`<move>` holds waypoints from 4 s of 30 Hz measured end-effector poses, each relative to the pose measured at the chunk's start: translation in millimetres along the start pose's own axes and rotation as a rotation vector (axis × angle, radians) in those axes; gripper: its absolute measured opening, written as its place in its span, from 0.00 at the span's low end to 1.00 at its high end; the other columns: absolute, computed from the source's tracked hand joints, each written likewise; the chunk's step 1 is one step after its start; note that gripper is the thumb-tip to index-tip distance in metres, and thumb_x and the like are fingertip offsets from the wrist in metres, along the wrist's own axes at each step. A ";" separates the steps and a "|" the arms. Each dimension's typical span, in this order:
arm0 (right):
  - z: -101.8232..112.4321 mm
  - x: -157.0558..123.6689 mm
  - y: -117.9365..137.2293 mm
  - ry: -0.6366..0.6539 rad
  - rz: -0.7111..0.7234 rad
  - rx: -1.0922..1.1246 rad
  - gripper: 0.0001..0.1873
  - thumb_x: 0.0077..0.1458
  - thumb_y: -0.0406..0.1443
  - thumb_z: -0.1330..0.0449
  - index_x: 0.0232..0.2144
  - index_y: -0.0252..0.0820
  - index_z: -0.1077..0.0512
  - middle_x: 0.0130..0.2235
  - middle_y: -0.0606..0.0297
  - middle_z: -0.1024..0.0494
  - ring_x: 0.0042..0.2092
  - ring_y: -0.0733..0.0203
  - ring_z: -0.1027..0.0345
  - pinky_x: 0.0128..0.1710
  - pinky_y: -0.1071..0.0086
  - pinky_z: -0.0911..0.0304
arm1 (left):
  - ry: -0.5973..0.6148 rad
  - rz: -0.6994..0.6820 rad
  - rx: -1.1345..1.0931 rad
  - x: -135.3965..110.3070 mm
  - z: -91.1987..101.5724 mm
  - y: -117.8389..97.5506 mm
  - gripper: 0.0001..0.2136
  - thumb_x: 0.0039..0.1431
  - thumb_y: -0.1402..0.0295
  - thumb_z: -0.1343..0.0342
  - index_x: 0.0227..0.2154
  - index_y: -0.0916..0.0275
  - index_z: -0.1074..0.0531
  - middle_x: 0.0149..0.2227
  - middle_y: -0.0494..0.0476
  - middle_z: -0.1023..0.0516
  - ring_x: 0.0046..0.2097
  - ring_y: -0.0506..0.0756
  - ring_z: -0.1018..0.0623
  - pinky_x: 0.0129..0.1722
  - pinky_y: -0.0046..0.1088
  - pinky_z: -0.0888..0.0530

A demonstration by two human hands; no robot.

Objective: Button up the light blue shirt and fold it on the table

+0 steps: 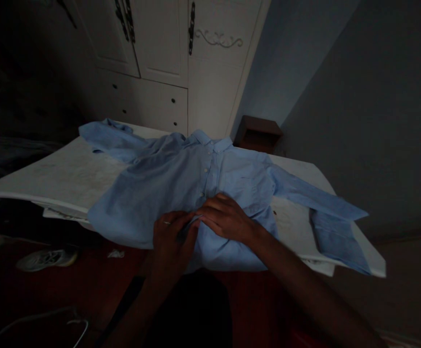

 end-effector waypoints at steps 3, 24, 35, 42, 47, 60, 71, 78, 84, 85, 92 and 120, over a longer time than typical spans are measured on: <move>-0.8 -0.5 -0.6 0.013 -0.009 0.018 0.09 0.64 0.35 0.47 0.41 0.39 0.27 0.34 0.60 0.23 0.36 0.60 0.32 0.38 0.65 0.35 | -0.006 -0.005 -0.016 0.7 1.5 1.1 0.07 0.61 0.67 0.44 0.39 0.62 0.23 0.36 0.57 0.22 0.41 0.57 0.26 0.43 0.38 0.31; 0.6 2.7 4.1 -0.012 0.044 -0.072 0.08 0.65 0.33 0.47 0.39 0.40 0.27 0.33 0.63 0.24 0.35 0.62 0.34 0.40 0.67 0.37 | -0.034 -0.101 0.042 -7.1 -2.0 1.6 0.14 0.59 0.79 0.50 0.45 0.64 0.26 0.39 0.60 0.24 0.42 0.58 0.28 0.42 0.37 0.32; 1.6 2.7 5.8 -0.004 0.064 -0.142 0.09 0.64 0.33 0.47 0.38 0.41 0.26 0.32 0.64 0.24 0.34 0.62 0.34 0.40 0.66 0.37 | -0.067 -0.102 0.063 -8.1 -3.7 -0.7 0.14 0.58 0.80 0.50 0.44 0.62 0.26 0.39 0.60 0.23 0.41 0.58 0.28 0.42 0.39 0.32; 6.9 4.1 10.2 -0.064 0.109 -0.206 0.11 0.64 0.30 0.48 0.34 0.39 0.26 0.29 0.64 0.25 0.32 0.63 0.35 0.38 0.67 0.39 | -0.167 -0.108 -0.009 -8.9 -2.4 -0.8 0.10 0.59 0.79 0.49 0.40 0.62 0.26 0.36 0.58 0.24 0.40 0.56 0.28 0.42 0.35 0.30; 6.4 2.7 8.8 -0.058 0.099 -0.207 0.12 0.65 0.30 0.50 0.35 0.40 0.26 0.30 0.64 0.25 0.33 0.63 0.34 0.38 0.67 0.39 | -0.194 -0.141 -0.040 -9.4 -2.1 0.8 0.09 0.60 0.78 0.47 0.40 0.62 0.26 0.36 0.57 0.24 0.39 0.55 0.27 0.42 0.35 0.29; 4.2 0.5 5.5 -0.042 0.077 -0.115 0.12 0.64 0.31 0.51 0.38 0.41 0.27 0.32 0.62 0.25 0.35 0.60 0.34 0.39 0.64 0.38 | -0.167 -0.173 -0.008 -7.8 0.8 2.1 0.07 0.60 0.76 0.47 0.39 0.62 0.26 0.35 0.57 0.23 0.38 0.54 0.25 0.41 0.34 0.29; 1.9 1.9 0.3 -0.039 0.013 -0.006 0.12 0.66 0.33 0.51 0.40 0.42 0.27 0.37 0.61 0.24 0.39 0.62 0.31 0.41 0.65 0.37 | -0.202 -0.151 0.032 -11.4 -8.1 4.0 0.06 0.60 0.75 0.46 0.39 0.63 0.26 0.35 0.58 0.22 0.38 0.55 0.25 0.41 0.35 0.30; 1.1 2.3 2.6 -0.016 0.074 -0.097 0.17 0.66 0.31 0.55 0.38 0.41 0.26 0.34 0.61 0.24 0.36 0.61 0.34 0.39 0.64 0.39 | -0.192 -0.184 0.042 -12.5 -7.9 5.4 0.07 0.61 0.74 0.47 0.38 0.62 0.25 0.34 0.58 0.22 0.37 0.55 0.25 0.41 0.36 0.31; 1.0 3.3 0.1 0.009 0.024 -0.051 0.14 0.66 0.32 0.52 0.40 0.41 0.27 0.37 0.60 0.24 0.39 0.60 0.32 0.42 0.63 0.37 | -0.193 -0.142 0.057 -10.3 -7.4 4.1 0.05 0.61 0.72 0.47 0.38 0.62 0.26 0.35 0.58 0.22 0.38 0.56 0.24 0.41 0.36 0.30; 2.0 2.6 -0.4 0.004 0.012 -0.034 0.12 0.66 0.32 0.51 0.42 0.41 0.27 0.38 0.60 0.24 0.40 0.60 0.32 0.43 0.63 0.37 | -0.199 -0.136 0.055 -9.9 -7.2 3.9 0.05 0.61 0.72 0.46 0.38 0.62 0.26 0.35 0.58 0.22 0.39 0.56 0.24 0.41 0.35 0.30; 30.5 -2.0 19.1 -0.205 -0.357 0.108 0.11 0.61 0.34 0.43 0.46 0.44 0.30 0.49 0.55 0.29 0.52 0.54 0.34 0.51 0.57 0.35 | -0.224 -0.105 -0.019 -9.7 -5.8 3.1 0.04 0.61 0.72 0.46 0.37 0.62 0.27 0.35 0.57 0.23 0.39 0.55 0.25 0.42 0.35 0.31; -1.1 7.0 69.3 -0.260 -0.634 -0.029 0.09 0.62 0.35 0.43 0.37 0.39 0.23 0.35 0.60 0.23 0.38 0.61 0.28 0.41 0.67 0.30 | 0.020 0.229 -0.403 6.6 12.9 2.9 0.05 0.61 0.67 0.46 0.33 0.60 0.27 0.34 0.53 0.25 0.39 0.54 0.26 0.43 0.33 0.30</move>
Point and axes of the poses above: each hand's wrist, its own x-axis towards the middle knuckle, its own z-axis out of the back of the hand, y = z × x, the point moved 3 cm from there along x, towards the middle knuckle
